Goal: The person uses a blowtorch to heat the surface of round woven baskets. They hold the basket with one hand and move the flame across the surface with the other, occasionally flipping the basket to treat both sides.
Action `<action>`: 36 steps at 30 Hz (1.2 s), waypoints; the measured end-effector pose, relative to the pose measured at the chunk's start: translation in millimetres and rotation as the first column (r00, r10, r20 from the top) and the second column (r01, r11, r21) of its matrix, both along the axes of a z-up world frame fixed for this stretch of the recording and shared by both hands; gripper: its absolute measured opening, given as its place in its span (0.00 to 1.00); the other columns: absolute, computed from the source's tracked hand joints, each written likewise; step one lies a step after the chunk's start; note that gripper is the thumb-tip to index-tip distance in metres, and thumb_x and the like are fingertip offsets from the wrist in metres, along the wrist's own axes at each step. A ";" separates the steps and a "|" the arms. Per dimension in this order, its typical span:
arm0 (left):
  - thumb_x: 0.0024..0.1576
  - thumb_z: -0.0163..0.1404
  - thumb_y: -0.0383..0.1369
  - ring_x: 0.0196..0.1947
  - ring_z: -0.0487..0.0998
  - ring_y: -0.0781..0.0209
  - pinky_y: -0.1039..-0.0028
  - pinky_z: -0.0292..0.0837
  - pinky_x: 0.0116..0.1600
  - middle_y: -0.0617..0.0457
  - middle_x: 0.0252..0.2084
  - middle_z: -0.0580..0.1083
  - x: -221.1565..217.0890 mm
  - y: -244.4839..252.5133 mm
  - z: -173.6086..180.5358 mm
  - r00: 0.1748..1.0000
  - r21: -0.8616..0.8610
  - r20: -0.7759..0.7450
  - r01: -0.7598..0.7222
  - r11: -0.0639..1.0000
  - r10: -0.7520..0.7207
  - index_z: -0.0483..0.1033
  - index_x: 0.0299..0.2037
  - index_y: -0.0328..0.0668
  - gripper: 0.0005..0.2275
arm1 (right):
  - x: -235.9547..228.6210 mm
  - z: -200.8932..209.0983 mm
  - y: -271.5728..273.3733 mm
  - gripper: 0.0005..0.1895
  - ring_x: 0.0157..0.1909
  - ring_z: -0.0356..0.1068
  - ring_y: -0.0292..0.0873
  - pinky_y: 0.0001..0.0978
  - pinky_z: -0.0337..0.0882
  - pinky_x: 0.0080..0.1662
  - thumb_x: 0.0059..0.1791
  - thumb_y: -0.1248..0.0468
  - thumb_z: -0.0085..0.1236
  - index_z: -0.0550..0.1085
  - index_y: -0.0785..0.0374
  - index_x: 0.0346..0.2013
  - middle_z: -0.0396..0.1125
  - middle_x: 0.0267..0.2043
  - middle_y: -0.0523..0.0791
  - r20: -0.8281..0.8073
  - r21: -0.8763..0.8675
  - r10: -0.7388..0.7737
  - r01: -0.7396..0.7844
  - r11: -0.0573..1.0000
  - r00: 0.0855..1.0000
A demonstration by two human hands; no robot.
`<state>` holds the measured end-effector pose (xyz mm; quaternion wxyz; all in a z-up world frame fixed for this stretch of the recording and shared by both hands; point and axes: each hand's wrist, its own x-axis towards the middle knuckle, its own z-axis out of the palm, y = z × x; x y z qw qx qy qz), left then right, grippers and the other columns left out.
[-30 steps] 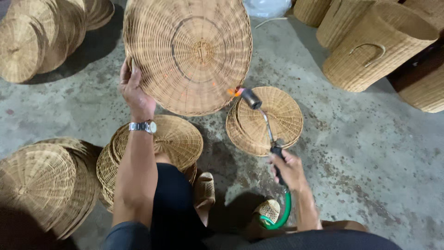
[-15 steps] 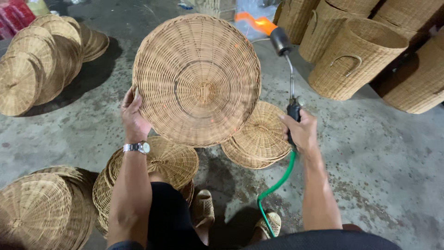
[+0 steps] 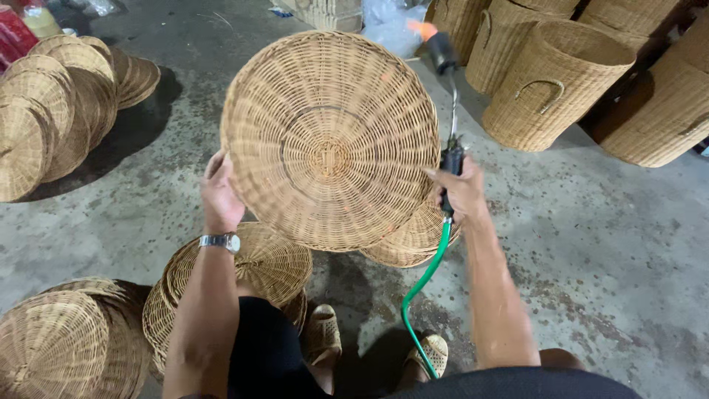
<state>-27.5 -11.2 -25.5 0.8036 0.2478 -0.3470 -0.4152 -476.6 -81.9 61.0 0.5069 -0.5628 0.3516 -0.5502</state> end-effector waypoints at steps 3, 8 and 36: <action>0.66 0.50 0.33 0.62 0.68 0.51 0.60 0.63 0.64 0.41 0.67 0.69 -8.9 -4.4 8.8 0.794 0.057 0.537 -0.372 0.926 0.286 0.63 0.73 0.37 0.24 | 2.8 23.0 2.1 0.16 0.20 0.63 0.31 0.26 0.65 0.20 0.45 0.74 0.64 0.66 0.61 0.40 0.65 0.26 0.41 -0.035 -0.024 -0.039 0.038 0.999 0.999; 0.63 0.54 0.38 0.74 0.60 0.51 0.58 0.56 0.76 0.44 0.73 0.63 -87.7 0.4 51.2 0.160 -0.262 0.914 -0.471 0.843 0.374 0.61 0.72 0.42 0.27 | 7.7 44.1 -4.8 0.18 0.29 0.69 0.45 0.42 0.70 0.34 0.43 0.68 0.69 0.67 0.68 0.40 0.67 0.29 0.47 -0.588 -0.383 -0.278 0.041 0.923 0.760; 0.57 0.52 0.28 0.28 0.74 0.53 0.58 0.70 0.34 0.48 0.30 0.73 -166.3 -72.6 55.9 -0.096 0.272 0.952 -0.164 0.948 -0.290 0.75 0.35 0.38 0.02 | -49.0 -1.7 56.2 0.16 0.18 0.61 0.32 0.27 0.63 0.21 0.55 0.58 0.57 0.69 0.68 0.31 0.63 0.20 0.42 -0.422 -0.025 -0.192 0.201 0.979 0.886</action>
